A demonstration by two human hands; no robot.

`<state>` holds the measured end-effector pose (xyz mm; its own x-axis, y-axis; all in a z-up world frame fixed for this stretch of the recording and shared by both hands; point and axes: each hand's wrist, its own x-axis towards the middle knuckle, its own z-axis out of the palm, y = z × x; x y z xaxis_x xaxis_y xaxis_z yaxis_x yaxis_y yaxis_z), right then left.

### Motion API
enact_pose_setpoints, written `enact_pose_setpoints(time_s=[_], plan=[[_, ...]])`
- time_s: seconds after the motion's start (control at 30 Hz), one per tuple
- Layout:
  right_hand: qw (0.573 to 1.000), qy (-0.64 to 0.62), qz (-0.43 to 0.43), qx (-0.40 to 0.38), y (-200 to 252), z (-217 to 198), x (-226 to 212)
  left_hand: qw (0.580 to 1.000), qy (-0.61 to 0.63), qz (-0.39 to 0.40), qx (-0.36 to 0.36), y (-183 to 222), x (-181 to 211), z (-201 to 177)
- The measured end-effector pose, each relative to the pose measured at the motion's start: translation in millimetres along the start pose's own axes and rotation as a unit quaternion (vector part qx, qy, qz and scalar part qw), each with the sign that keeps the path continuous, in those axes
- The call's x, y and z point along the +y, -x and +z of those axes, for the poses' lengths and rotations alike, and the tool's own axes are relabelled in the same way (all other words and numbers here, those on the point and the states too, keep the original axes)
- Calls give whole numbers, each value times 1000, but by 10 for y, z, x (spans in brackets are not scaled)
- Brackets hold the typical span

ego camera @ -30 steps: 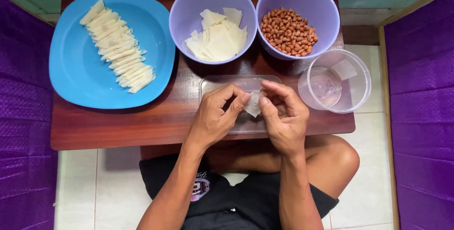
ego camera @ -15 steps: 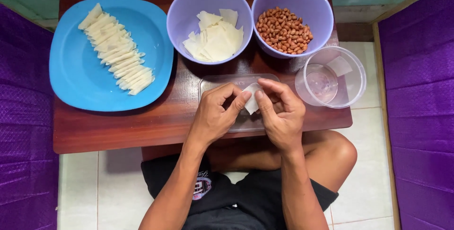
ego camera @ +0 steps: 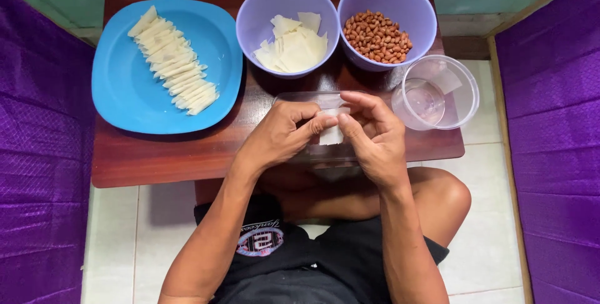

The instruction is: A person manually wraps peanuts in thin square wrappers and rolls them into small cylindrical shapes.

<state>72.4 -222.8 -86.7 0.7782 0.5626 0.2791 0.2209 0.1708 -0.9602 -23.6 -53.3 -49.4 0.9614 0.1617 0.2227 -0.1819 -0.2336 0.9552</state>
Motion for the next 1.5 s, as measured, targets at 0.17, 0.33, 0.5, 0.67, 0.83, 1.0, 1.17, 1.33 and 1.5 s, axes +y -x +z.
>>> enact_pose_setpoints(time_s=[0.17, 0.33, 0.5, 0.67, 0.83, 1.0, 1.17, 1.33, 1.5], plan=[[999, -12, 7, 31, 16, 55, 7, 999, 24, -23, 4, 56, -108, 33], [999, 16, -1, 28, -111, -63, -42, 998, -14, 0, 64, 136, -228, -19], [951, 243, 4, -189, -340, -88, -463, 975, -103, 13, 198, 225, -214, 171], [915, 362, -129, -120, -204, -107, -213, 963, -115, 12, 245, 179, -268, 274], [910, 376, -154, -77, -11, -107, -7, 960, -119, 13, 255, 184, -221, 333], [899, 375, -209, -89, -2, -114, 29, 961, -123, 21, 246, 163, -249, 317], [899, 369, -235, -26, -189, -238, -226, 956, -100, 16, 276, 39, -158, 129], [788, 550, -277, -6, -499, -199, -644, 952, -138, 23, 273, -184, -169, -128], [730, 647, -219, 8, -553, -290, -632, 950, -163, 16, 264, -271, -228, -165]])
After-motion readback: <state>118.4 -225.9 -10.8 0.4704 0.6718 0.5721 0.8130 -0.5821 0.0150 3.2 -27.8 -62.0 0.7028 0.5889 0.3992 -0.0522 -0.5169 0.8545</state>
